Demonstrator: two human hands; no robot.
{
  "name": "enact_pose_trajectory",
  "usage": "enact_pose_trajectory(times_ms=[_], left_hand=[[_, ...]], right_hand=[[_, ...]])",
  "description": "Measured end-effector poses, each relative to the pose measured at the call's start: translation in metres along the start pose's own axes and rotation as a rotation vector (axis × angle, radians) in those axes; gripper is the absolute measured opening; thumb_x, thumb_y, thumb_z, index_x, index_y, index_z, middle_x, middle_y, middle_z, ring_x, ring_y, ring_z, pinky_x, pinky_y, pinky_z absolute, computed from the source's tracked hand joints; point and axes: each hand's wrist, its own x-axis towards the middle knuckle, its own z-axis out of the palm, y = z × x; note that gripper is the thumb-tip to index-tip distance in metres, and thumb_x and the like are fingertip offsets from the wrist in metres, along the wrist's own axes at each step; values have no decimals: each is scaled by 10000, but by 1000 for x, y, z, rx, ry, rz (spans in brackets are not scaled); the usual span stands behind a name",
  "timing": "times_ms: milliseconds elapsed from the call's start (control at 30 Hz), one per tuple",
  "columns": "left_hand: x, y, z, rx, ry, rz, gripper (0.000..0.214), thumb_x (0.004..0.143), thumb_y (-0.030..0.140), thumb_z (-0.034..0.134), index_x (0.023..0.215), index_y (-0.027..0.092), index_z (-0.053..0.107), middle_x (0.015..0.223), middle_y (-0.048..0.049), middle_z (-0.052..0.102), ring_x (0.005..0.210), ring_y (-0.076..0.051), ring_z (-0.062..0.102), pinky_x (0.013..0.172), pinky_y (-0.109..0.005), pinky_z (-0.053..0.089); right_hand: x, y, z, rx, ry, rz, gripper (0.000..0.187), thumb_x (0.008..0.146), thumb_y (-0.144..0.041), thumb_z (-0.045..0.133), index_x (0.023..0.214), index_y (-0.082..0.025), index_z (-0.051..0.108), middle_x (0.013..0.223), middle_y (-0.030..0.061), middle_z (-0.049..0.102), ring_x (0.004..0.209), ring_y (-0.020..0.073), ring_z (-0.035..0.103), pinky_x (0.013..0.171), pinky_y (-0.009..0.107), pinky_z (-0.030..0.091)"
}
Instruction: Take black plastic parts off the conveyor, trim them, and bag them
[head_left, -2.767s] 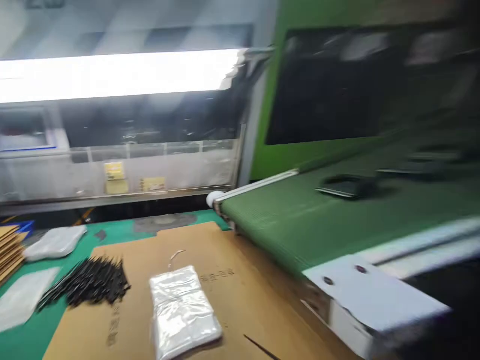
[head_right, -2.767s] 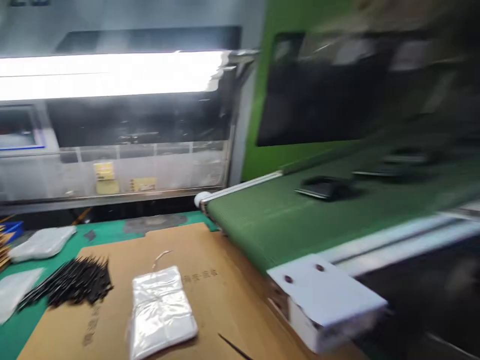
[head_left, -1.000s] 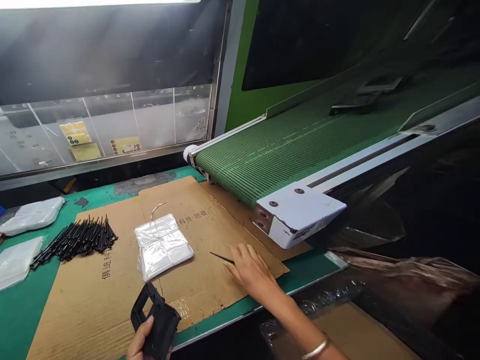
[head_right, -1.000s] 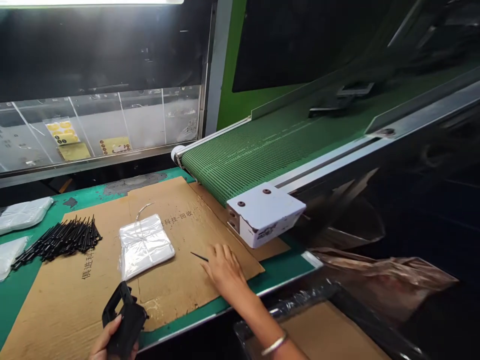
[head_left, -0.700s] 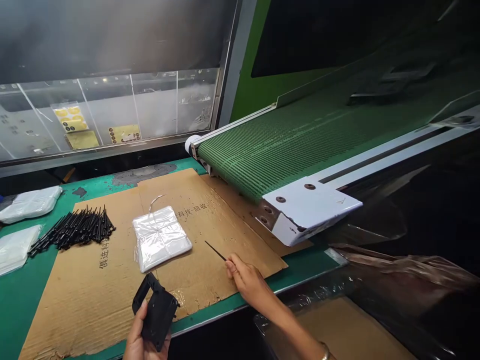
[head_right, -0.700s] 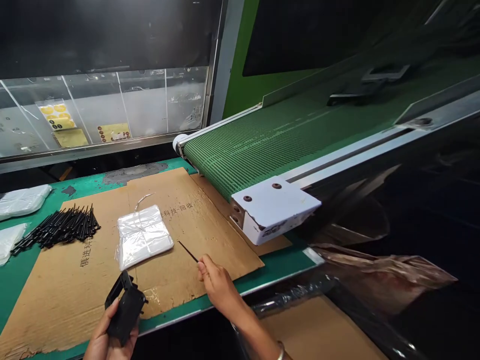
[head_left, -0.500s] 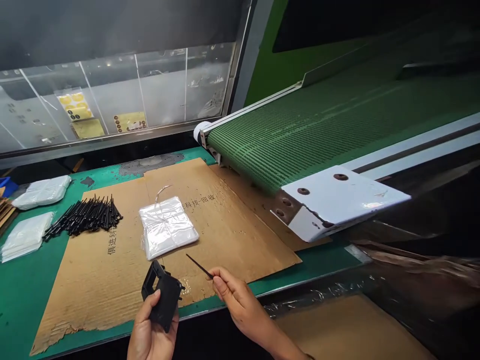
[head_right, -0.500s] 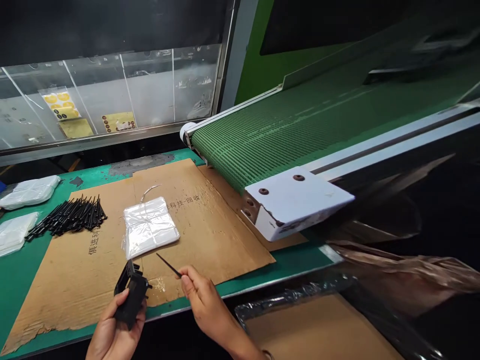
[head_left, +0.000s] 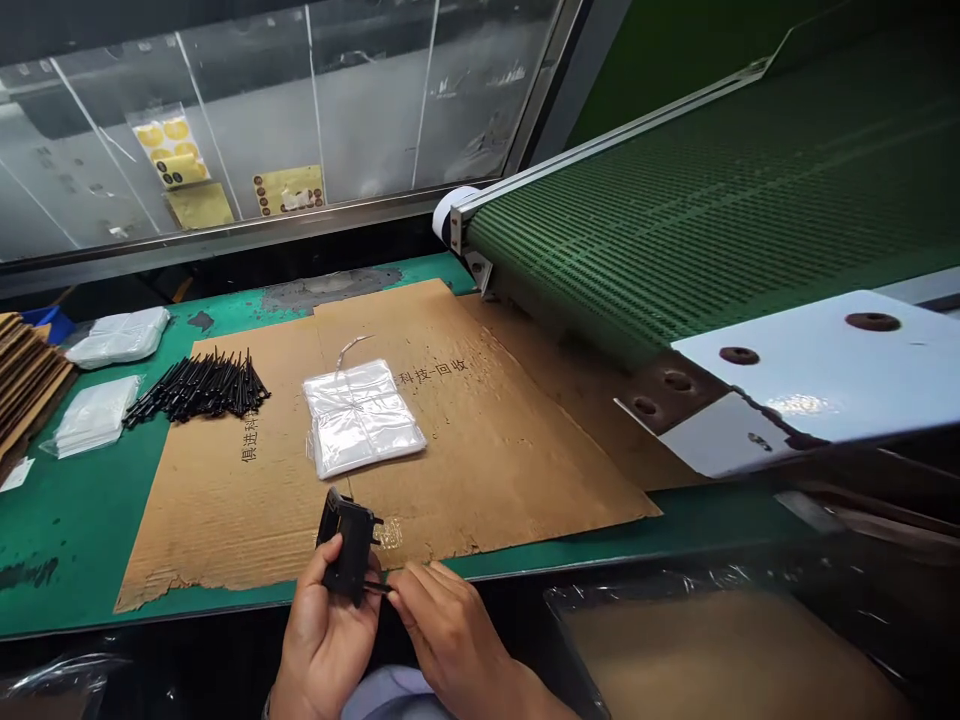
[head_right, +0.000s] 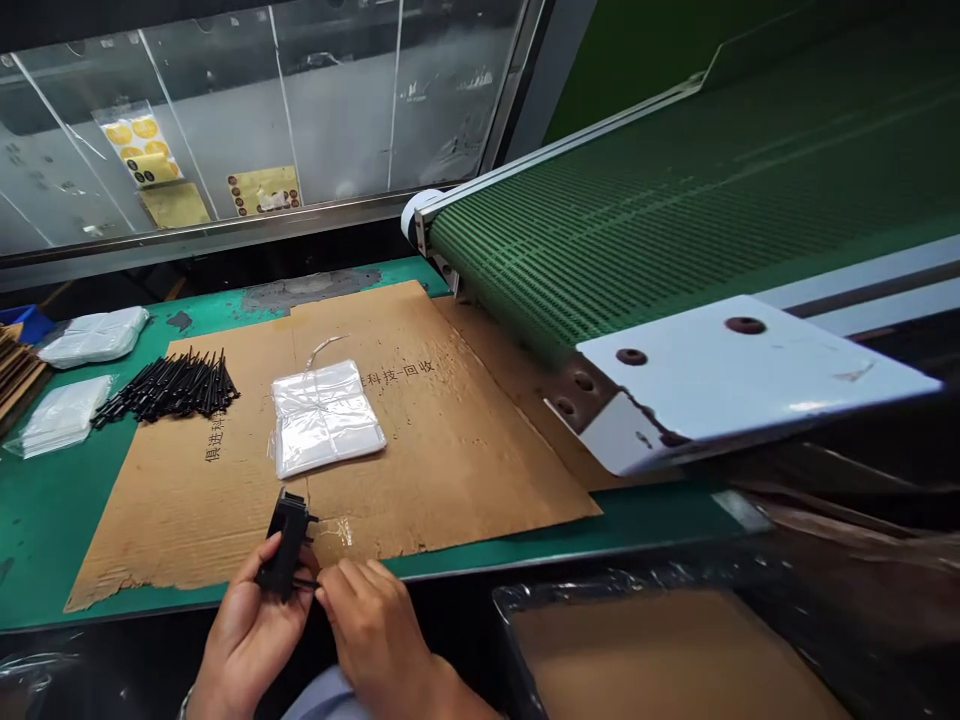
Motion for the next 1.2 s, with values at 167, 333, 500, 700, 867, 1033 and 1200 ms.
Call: enact_pose_trajectory(times_ms=[167,333,500,700,867,1033,1200], left_hand=[[1,3,-2,-32,-65,-68,264,876,177,361,737,91,568,572,-37,545,476,-100,489,443,-216,418],[-6,0,0,-91,-26,-71,279,882,158,343,716,80,553,565,-39,529,483,-91,488,433,-188,411],[-6,-1,0,-98,-21,-63,273,875,134,356,686,88,548,554,-28,530,468,-82,488,430,-181,433],[-2,-3,-1,-126,-2,-31,294,882,127,341,685,94,556,550,-33,562,481,-87,520,439,-185,449],[-3,-5,-2,-107,27,-5,276,880,124,355,690,96,553,557,-35,571,498,-89,528,460,-183,454],[0,-5,-5,-82,-40,-25,278,883,162,360,691,102,553,550,-25,541,483,-92,495,458,-204,430],[-3,-6,-3,-2,-61,-57,331,892,204,327,673,101,553,526,-22,514,453,-101,461,440,-222,402]], right_hand=[[1,2,6,-62,36,-136,346,921,-138,239,652,-177,454,552,-7,493,495,124,413,515,259,287],[-4,5,9,-88,9,-178,380,924,-144,214,626,-177,447,536,-9,487,489,125,404,513,269,266],[-7,6,-2,-19,-3,-227,338,912,-130,250,661,-170,471,539,-8,484,505,122,410,543,266,301],[-5,8,-6,38,85,-101,263,878,-67,255,785,-156,485,632,23,527,563,134,453,548,255,357],[-7,3,2,-27,80,-3,275,894,-94,257,754,-166,482,635,25,520,578,137,481,537,247,367],[-6,1,6,-45,85,-50,318,919,-139,253,663,-179,438,562,-5,486,500,112,446,483,240,309],[-6,0,5,-65,53,-92,308,907,-128,269,654,-180,437,554,-8,487,504,114,444,506,246,299]])
